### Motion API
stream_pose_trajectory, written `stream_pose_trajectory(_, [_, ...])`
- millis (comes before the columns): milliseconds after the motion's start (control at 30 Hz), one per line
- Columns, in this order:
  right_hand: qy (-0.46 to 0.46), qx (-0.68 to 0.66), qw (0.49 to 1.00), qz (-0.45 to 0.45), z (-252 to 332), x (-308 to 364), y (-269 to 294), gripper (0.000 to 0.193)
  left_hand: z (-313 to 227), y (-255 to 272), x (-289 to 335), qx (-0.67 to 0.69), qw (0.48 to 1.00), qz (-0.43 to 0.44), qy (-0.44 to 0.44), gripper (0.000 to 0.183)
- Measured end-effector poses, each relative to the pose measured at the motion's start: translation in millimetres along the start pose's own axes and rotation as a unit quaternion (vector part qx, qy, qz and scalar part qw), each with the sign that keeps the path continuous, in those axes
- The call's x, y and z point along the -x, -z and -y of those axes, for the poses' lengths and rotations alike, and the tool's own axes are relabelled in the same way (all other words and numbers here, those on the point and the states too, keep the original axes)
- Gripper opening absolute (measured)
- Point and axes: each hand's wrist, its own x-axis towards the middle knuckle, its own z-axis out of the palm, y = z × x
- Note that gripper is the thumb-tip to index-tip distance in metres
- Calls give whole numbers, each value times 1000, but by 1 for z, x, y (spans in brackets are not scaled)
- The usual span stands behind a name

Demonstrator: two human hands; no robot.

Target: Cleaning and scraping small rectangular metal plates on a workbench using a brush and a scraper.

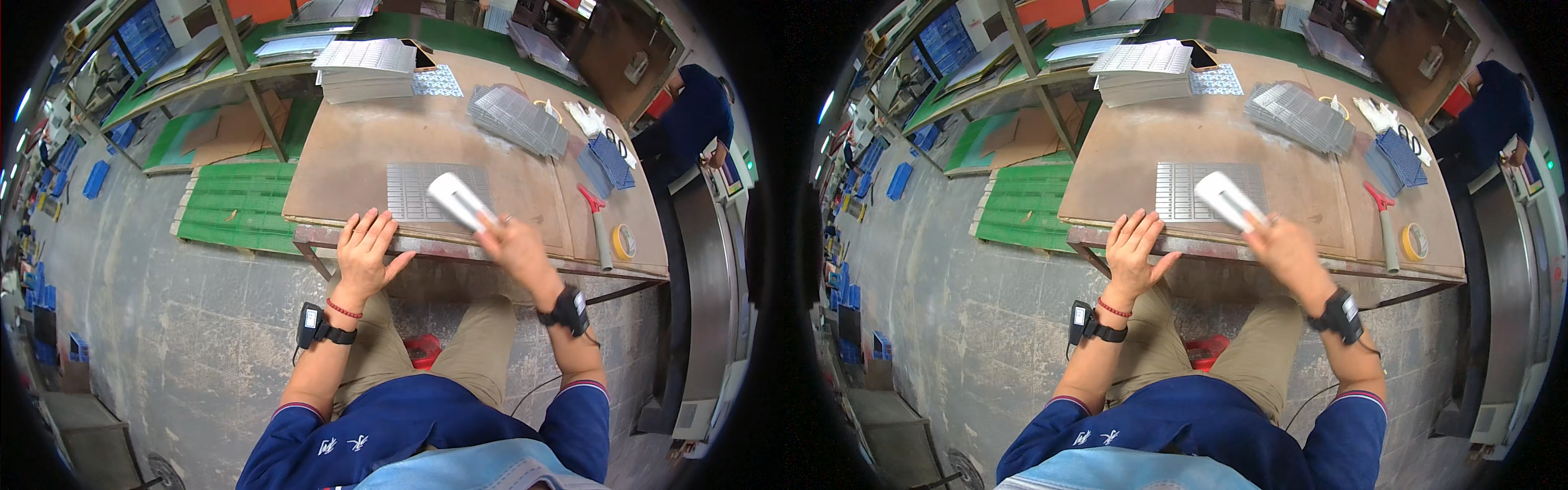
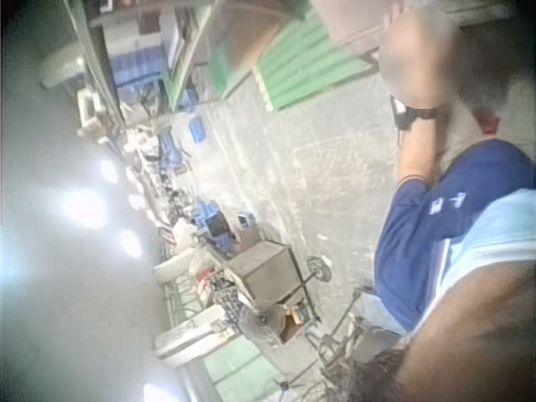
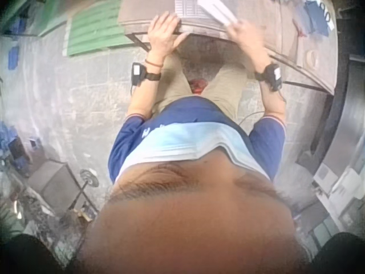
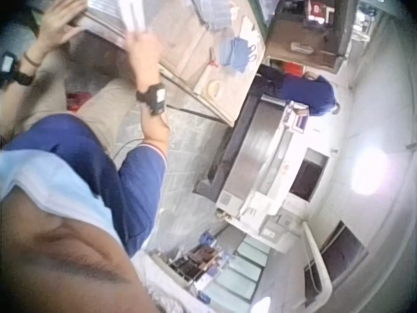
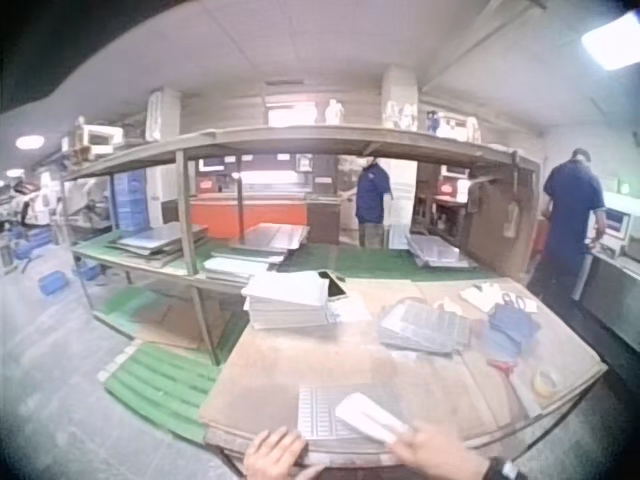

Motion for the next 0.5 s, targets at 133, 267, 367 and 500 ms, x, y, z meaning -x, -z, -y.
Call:
stream_pose_trajectory(133, [-139,62,988,21,-75,-13,-1,37,-4,-6,-2,8,1000,5,-2,50])
stream_pose_trajectory(267, [-47,96,993,-44,-6,14,-17,36,-5,-10,0,5,1000,-5,8,49])
stream_pose_trajectory(367, [0,-7,1000,-20,39,25,3,38,-4,-7,0,7,1000,-4,7,48])
stream_pose_trajectory(500, [-148,60,987,22,-34,18,9,36,-6,-4,-4,2,1000,-4,0,47])
